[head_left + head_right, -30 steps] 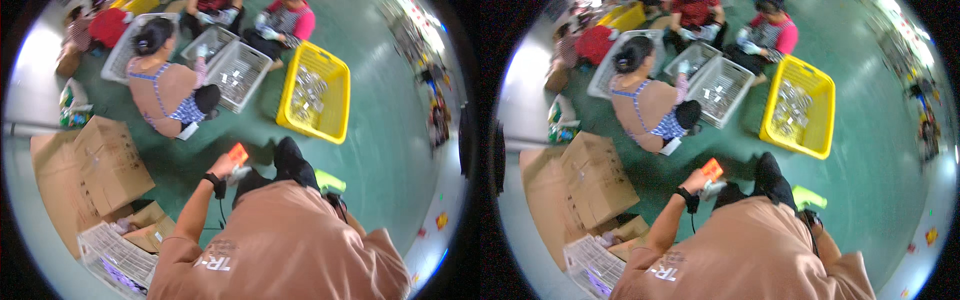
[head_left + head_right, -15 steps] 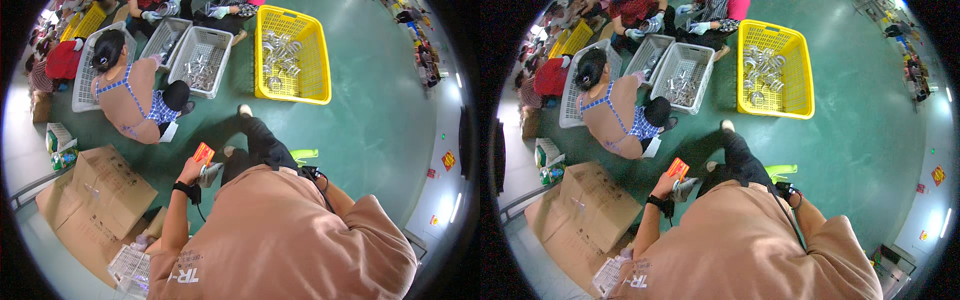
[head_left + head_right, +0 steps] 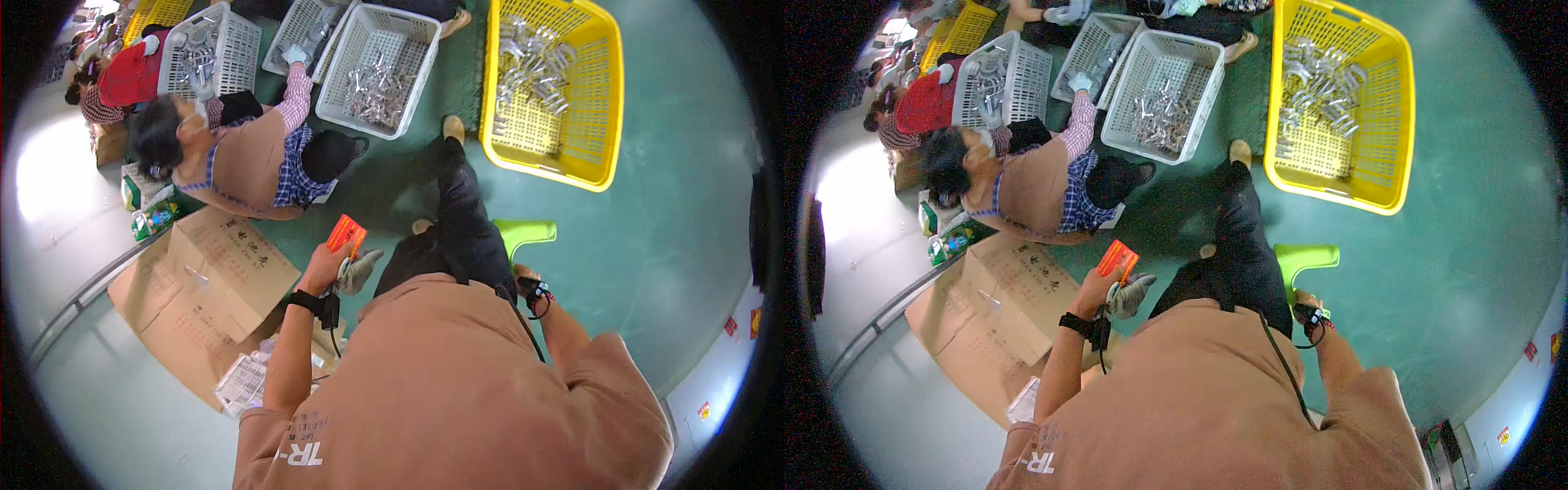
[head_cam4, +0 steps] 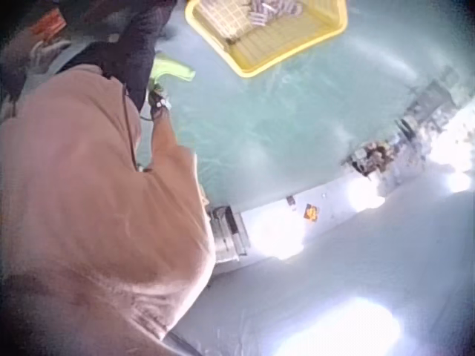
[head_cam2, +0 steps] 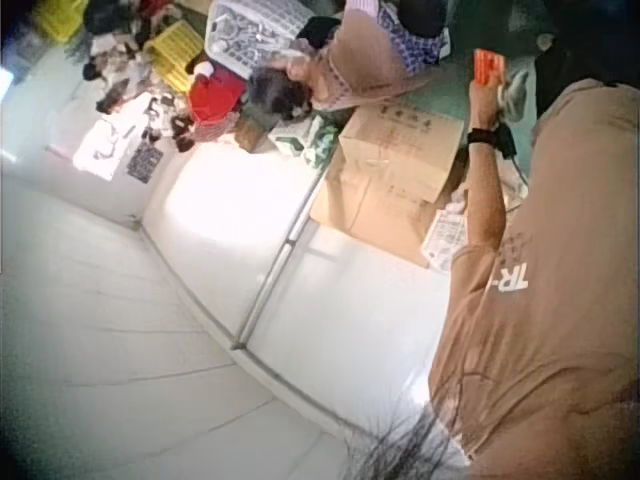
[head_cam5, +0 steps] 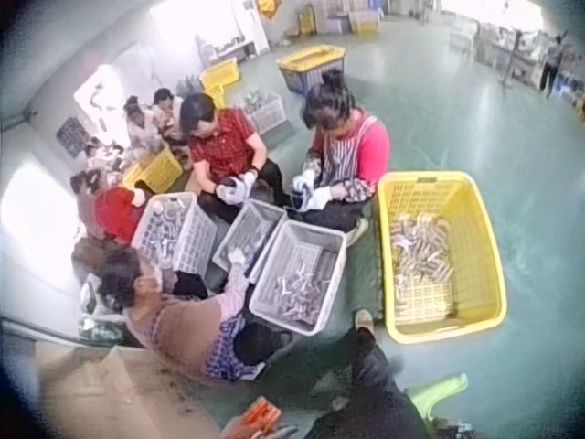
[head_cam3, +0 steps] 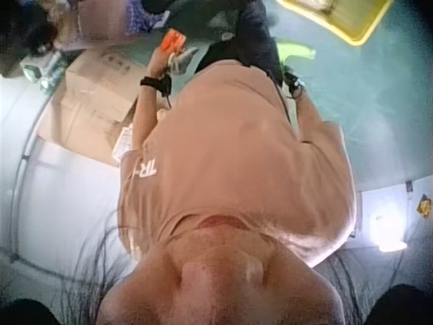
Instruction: The person puts on gloves, picks up a metal frame, and fits two plastic rings onto it. They then pick up a metal clip, attach it to the frame, and place the assembly into a yellow basket.
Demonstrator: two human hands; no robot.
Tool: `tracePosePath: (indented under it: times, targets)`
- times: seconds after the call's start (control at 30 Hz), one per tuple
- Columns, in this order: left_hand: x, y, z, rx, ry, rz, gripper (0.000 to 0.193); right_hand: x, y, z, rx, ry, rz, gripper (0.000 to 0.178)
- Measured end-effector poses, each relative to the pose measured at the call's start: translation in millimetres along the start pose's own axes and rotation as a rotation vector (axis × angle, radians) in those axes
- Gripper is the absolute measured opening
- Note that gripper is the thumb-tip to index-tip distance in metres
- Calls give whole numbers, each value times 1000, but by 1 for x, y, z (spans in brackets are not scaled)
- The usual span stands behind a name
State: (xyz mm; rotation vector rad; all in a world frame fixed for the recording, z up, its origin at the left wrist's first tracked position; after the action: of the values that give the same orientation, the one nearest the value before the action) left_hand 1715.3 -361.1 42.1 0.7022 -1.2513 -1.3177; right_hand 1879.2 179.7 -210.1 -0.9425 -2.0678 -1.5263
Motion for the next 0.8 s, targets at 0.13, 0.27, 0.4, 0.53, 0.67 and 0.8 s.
tracePosePath:
  times: [0.13,0.27,0.4,0.53,0.67,0.8]
  targets:
    - [-3,-49,59,52,-51,30,37,44,-60,1,-66,-62,-121,40]
    - [-12,-122,125,-4,101,-24,33,32,-98,6,-28,33,-449,38]
    - [-24,-194,180,29,298,-73,25,-1,-124,8,25,115,-707,36]
    - [-51,-271,199,-25,271,-120,29,-19,-322,-86,22,95,-593,36]
    - [-83,-318,196,91,164,-149,34,-52,-465,-126,79,68,-465,35]
    - [-96,-347,195,137,-67,-338,32,-83,-605,-205,183,20,-337,35]
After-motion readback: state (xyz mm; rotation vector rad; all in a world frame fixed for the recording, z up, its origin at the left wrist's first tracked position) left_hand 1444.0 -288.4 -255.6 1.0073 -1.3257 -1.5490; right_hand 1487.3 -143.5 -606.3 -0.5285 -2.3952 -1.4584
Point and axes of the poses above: each hand's wrist, its own y-axis away from the middle knuckle, its own x-axis out of the back of the hand, z = x × y, the point moved 5 cm from there along -y, towards the middle knuckle, and after that the axes turned 12 degrees about x, right-handed, at the moved point
